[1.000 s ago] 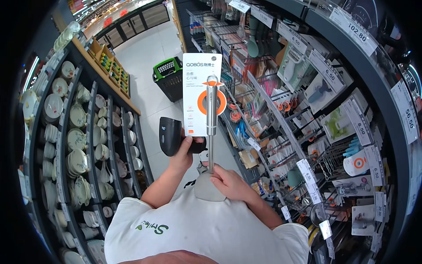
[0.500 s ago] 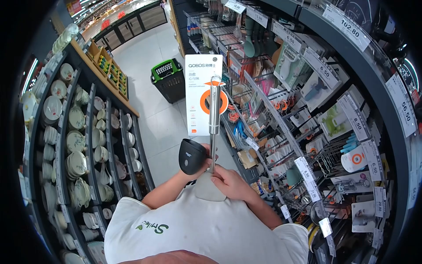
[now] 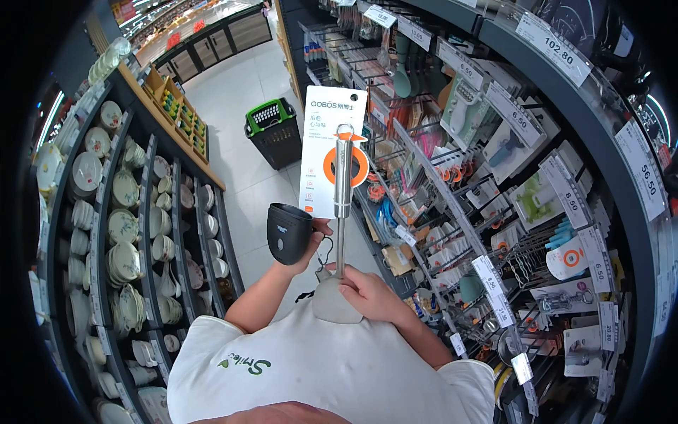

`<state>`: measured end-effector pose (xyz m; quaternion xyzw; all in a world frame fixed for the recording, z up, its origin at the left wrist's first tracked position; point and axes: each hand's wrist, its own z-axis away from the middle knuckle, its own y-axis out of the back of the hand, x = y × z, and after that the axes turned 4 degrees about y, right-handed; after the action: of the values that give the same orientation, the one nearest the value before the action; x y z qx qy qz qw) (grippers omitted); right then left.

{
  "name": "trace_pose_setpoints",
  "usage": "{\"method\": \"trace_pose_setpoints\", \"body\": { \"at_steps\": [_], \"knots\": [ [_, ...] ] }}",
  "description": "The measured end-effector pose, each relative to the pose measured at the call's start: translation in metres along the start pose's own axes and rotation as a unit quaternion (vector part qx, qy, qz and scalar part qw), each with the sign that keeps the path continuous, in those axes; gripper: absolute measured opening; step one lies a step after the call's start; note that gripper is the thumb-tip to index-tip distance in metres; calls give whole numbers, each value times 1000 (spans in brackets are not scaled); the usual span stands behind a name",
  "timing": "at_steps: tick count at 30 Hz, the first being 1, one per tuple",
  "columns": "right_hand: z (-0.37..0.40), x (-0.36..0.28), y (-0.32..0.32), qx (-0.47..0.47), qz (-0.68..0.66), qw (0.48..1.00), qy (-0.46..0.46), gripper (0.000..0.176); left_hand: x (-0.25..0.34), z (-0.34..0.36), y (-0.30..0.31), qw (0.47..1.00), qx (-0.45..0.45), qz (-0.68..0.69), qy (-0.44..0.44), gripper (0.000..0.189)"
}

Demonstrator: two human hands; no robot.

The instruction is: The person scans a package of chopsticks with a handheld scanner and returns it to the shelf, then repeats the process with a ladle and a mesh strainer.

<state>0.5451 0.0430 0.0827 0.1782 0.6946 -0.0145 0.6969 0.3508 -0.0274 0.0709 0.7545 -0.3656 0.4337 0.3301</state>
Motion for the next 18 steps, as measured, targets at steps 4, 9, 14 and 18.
{"method": "trace_pose_setpoints", "body": {
  "at_steps": [4,9,14,18],
  "knots": [
    [1,0,1,2,5,1000,-4,39,-1,4,-5,998,-50,20,-25,22],
    [4,9,4,-15,34,999,-24,25,-21,20,-10,989,-129,59,45,27],
    [4,17,3,-3,28,1000,-14,20,4,13,-22,990,-92,90,61,34],
    [5,16,3,0,1,1000,-20,17,4,11,-21,986,-88,86,112,25]
  ]
}}
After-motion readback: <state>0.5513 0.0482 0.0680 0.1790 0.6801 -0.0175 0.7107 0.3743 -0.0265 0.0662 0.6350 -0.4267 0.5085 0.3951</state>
